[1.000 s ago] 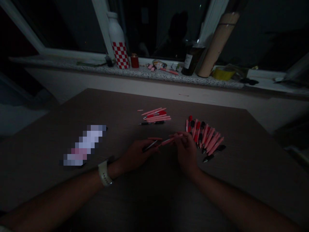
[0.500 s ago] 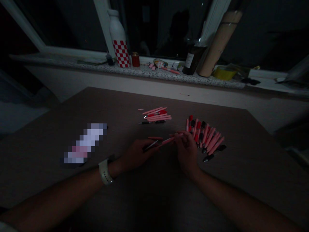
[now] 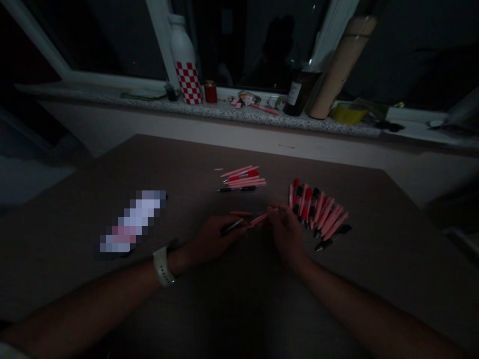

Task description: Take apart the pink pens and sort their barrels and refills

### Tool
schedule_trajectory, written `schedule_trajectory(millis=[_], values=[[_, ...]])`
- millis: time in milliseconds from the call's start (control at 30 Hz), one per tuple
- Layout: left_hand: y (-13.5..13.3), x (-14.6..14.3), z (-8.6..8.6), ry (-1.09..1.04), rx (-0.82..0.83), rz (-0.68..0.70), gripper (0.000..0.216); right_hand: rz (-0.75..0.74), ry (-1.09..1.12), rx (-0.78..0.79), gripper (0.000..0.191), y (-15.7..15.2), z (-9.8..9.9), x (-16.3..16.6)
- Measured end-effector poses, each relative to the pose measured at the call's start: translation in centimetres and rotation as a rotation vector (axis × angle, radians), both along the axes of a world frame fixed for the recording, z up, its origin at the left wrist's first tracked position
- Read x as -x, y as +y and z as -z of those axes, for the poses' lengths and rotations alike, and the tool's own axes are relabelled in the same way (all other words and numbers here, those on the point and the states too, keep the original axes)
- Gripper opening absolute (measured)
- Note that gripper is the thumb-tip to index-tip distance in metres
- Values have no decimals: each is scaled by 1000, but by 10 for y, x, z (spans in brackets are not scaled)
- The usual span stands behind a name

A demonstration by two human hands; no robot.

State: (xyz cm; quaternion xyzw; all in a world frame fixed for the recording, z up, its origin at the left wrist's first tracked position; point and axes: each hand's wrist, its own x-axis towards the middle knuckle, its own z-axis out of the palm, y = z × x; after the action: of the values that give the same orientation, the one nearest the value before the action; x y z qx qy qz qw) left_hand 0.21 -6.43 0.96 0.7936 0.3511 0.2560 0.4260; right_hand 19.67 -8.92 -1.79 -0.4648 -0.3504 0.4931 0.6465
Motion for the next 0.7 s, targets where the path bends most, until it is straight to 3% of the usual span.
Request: schedule_trajectory(millis=[300,700], values=[[0,-1,2,-22,-2,-26,28,-44,166,33,28,4,7,-4],[-1,0,-2,55,15,-71,29,-6,124,15,29,4,5,-3]])
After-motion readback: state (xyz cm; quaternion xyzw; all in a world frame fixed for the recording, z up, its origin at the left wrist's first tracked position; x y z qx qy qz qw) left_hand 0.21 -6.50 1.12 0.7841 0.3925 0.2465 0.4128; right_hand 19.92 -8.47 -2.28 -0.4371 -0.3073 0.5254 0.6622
